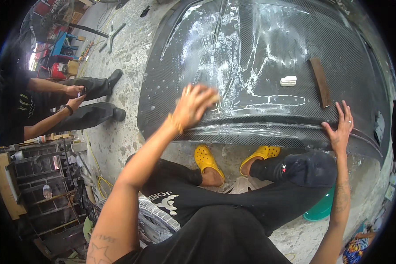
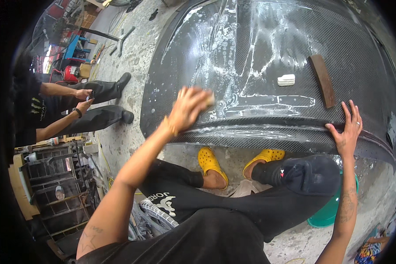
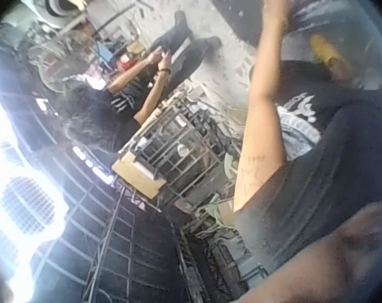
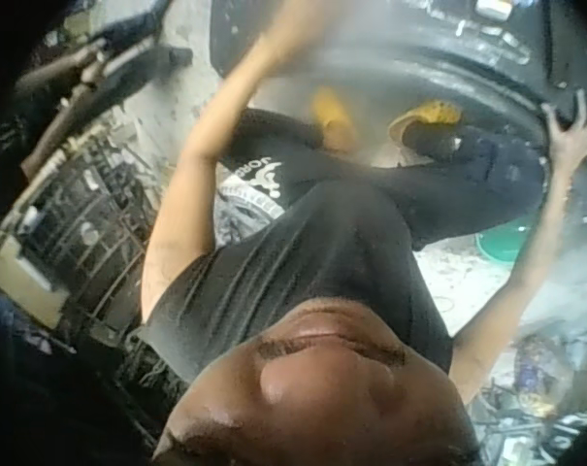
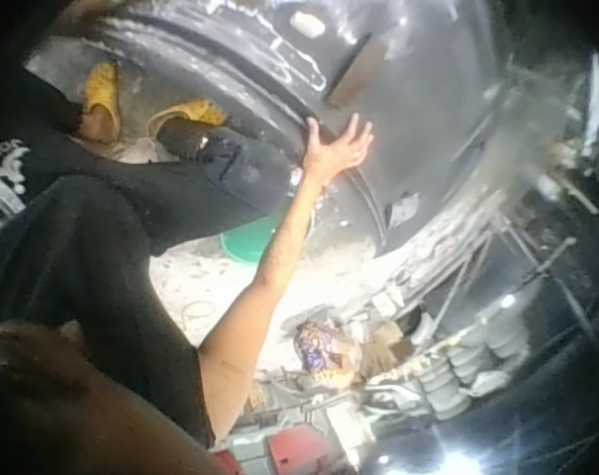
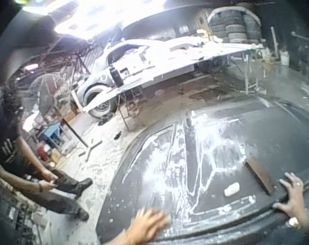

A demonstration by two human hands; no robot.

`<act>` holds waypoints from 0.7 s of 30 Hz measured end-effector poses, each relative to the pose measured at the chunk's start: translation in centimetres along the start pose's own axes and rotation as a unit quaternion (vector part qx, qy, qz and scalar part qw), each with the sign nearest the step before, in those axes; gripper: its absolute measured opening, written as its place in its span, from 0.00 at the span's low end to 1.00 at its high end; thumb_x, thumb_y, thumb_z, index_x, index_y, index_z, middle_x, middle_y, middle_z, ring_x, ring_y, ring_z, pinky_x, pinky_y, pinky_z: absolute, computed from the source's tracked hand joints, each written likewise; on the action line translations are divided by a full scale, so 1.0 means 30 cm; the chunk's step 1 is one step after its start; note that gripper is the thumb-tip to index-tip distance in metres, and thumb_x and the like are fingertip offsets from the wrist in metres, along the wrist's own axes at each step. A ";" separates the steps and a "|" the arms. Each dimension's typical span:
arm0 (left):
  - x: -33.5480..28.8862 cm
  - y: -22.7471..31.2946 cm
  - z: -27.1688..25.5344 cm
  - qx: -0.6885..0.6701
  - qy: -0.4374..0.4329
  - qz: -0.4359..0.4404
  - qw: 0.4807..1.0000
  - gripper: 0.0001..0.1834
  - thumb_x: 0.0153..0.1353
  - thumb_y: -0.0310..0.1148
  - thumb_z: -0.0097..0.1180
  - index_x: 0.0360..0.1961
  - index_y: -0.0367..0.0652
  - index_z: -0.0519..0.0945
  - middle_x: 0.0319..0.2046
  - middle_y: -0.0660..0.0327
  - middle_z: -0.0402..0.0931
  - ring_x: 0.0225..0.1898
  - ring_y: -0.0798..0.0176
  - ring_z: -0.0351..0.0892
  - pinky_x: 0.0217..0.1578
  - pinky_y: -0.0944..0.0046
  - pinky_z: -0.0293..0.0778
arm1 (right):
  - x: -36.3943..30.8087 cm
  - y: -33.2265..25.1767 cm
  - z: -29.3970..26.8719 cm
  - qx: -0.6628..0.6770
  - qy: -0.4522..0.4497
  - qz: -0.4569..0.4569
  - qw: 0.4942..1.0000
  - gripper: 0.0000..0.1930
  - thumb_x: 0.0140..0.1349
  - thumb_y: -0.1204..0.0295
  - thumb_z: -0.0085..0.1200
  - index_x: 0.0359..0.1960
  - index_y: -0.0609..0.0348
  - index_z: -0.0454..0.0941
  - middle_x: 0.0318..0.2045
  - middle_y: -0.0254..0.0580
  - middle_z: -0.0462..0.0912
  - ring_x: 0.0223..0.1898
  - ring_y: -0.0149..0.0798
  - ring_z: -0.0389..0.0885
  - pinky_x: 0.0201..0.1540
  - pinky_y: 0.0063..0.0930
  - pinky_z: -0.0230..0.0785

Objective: The recorder is wet sanding a carbon fiber hood using a sanding block and sandpaper.

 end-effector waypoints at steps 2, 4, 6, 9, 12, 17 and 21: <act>0.210 -0.229 -0.033 0.076 0.055 0.015 0.995 0.20 0.69 0.36 0.58 0.61 0.57 0.83 0.57 0.54 0.77 0.56 0.46 0.73 0.61 0.41 0.67 | 0.034 -0.054 0.016 0.026 0.009 -0.009 1.000 0.45 0.56 0.42 0.66 0.74 0.42 0.67 0.77 0.37 0.61 0.78 0.49 0.55 0.78 0.51 0.41; 0.339 -0.405 -0.057 0.066 0.109 -0.090 0.988 0.17 0.70 0.36 0.57 0.59 0.56 0.84 0.56 0.55 0.77 0.56 0.44 0.73 0.59 0.42 0.69 | 0.049 -0.089 0.039 0.036 0.003 -0.014 0.999 0.44 0.56 0.42 0.65 0.74 0.42 0.67 0.77 0.37 0.62 0.78 0.48 0.55 0.78 0.51 0.41; 0.379 -0.398 -0.033 0.040 0.145 -0.169 0.974 0.16 0.71 0.36 0.56 0.57 0.56 0.85 0.55 0.55 0.77 0.55 0.43 0.74 0.57 0.42 0.72 | 0.050 -0.073 0.056 0.038 -0.006 -0.009 0.999 0.43 0.58 0.44 0.65 0.74 0.43 0.67 0.77 0.36 0.61 0.78 0.48 0.55 0.78 0.50 0.41; 0.126 -0.258 0.083 0.078 0.091 -0.114 0.986 0.23 0.67 0.30 0.57 0.62 0.62 0.82 0.59 0.61 0.77 0.60 0.42 0.71 0.64 0.41 0.66 | 0.024 -0.031 0.050 0.034 -0.005 -0.015 0.999 0.43 0.58 0.45 0.65 0.74 0.43 0.66 0.77 0.36 0.61 0.79 0.48 0.54 0.78 0.50 0.40; -0.135 0.007 0.034 -0.010 0.024 -0.116 0.993 0.24 0.64 0.30 0.60 0.62 0.55 0.82 0.56 0.53 0.76 0.56 0.45 0.71 0.60 0.45 0.66 | -0.015 0.003 -0.002 0.010 -0.016 -0.005 1.000 0.45 0.57 0.42 0.64 0.74 0.45 0.66 0.78 0.38 0.60 0.79 0.49 0.53 0.78 0.51 0.41; 0.119 -0.186 -0.019 0.091 0.024 0.002 0.996 0.23 0.66 0.29 0.58 0.63 0.51 0.80 0.57 0.50 0.74 0.56 0.43 0.72 0.59 0.45 0.67 | 0.014 -0.013 -0.012 0.000 -0.023 -0.001 1.000 0.47 0.55 0.38 0.62 0.74 0.47 0.66 0.77 0.41 0.60 0.79 0.51 0.53 0.78 0.53 0.41; 0.559 -0.670 -0.032 0.036 0.150 -0.115 0.981 0.17 0.73 0.42 0.53 0.59 0.55 0.85 0.56 0.55 0.78 0.57 0.44 0.74 0.59 0.43 0.69 | 0.053 -0.044 0.005 0.016 -0.024 -0.008 1.000 0.48 0.56 0.36 0.60 0.74 0.48 0.67 0.77 0.41 0.60 0.79 0.52 0.53 0.78 0.53 0.41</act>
Point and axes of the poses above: each hand's wrist, its own x-axis towards the middle knuckle, its own z-axis out of the palm, y = z × x, the point moved 6 cm from there along x, towards the middle knuckle
